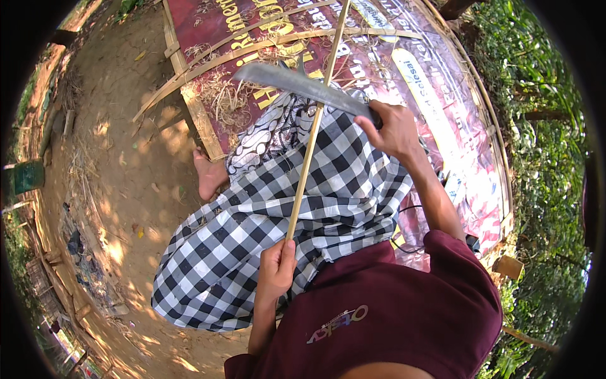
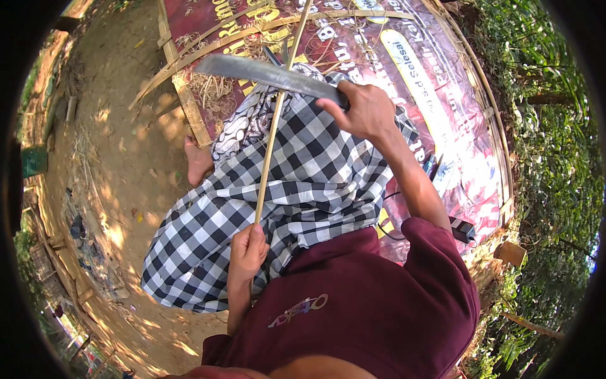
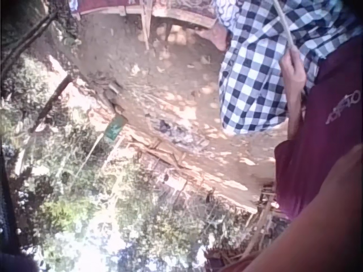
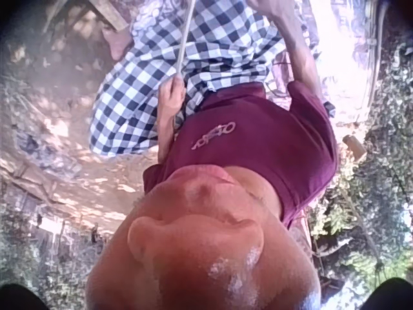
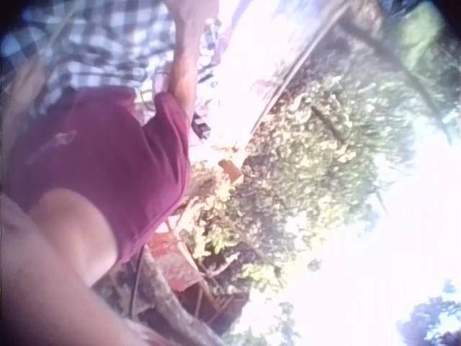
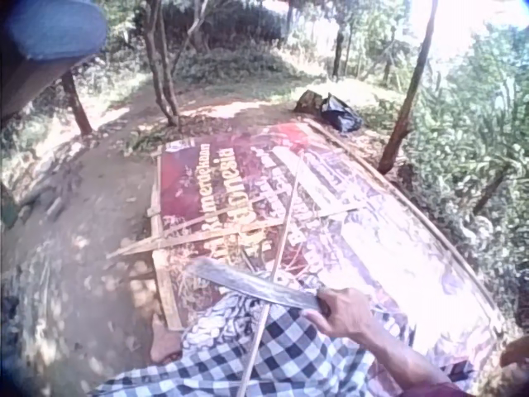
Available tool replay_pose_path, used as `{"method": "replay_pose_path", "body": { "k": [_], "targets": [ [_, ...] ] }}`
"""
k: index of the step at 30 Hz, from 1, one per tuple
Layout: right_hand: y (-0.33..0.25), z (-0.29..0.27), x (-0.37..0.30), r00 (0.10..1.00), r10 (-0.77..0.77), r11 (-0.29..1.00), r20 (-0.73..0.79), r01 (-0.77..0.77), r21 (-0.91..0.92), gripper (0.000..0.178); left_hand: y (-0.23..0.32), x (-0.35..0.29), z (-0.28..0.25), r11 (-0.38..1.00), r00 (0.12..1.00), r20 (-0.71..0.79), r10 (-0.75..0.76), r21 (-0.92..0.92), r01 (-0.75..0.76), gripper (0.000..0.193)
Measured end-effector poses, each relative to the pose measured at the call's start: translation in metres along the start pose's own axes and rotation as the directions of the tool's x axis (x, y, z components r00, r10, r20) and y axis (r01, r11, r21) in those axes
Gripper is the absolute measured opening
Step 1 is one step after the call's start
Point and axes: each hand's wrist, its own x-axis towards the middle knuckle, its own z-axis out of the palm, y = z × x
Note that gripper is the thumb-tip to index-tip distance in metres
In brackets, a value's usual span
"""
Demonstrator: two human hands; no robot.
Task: The person shaves and strips a long piece of bamboo with a machete while sitting on a wooden platform.
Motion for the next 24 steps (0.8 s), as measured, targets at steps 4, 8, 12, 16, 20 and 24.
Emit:
{"method": "replay_pose_path", "body": {
  "k": [4,8,12,16,20,24],
  "targets": [
    [-0.041,0.01,-0.026,0.895,-0.445,0.894,0.038,0.447,-0.046,0.066,0.007,0.01,0.006,0.979,0.994,-0.067,0.088,0.189,-0.074,0.04],
    [-0.038,0.014,-0.02,0.853,-0.52,0.851,0.044,0.522,-0.06,0.068,0.014,0.006,0.007,0.918,0.978,-0.129,0.161,0.383,-0.101,0.038],
    [0.012,0.011,0.018,0.998,0.061,0.994,0.031,-0.064,0.088,0.064,0.005,-0.011,-0.001,0.901,0.981,-0.131,0.145,0.427,-0.076,0.037],
    [0.014,0.005,0.012,0.998,0.051,0.996,-0.021,-0.049,0.078,0.061,0.007,-0.014,-0.001,0.924,0.986,-0.119,0.119,0.376,-0.066,0.037],
    [-0.036,0.018,-0.02,0.955,-0.291,0.957,0.056,0.291,0.017,0.062,0.006,0.002,0.004,0.922,0.98,-0.104,0.168,0.368,-0.119,0.037],
    [-0.053,0.025,-0.028,0.846,-0.533,0.846,0.01,0.533,0.018,0.062,0.008,0.008,-0.003,0.935,0.993,-0.072,0.097,0.348,-0.066,0.039]
  ]
}}
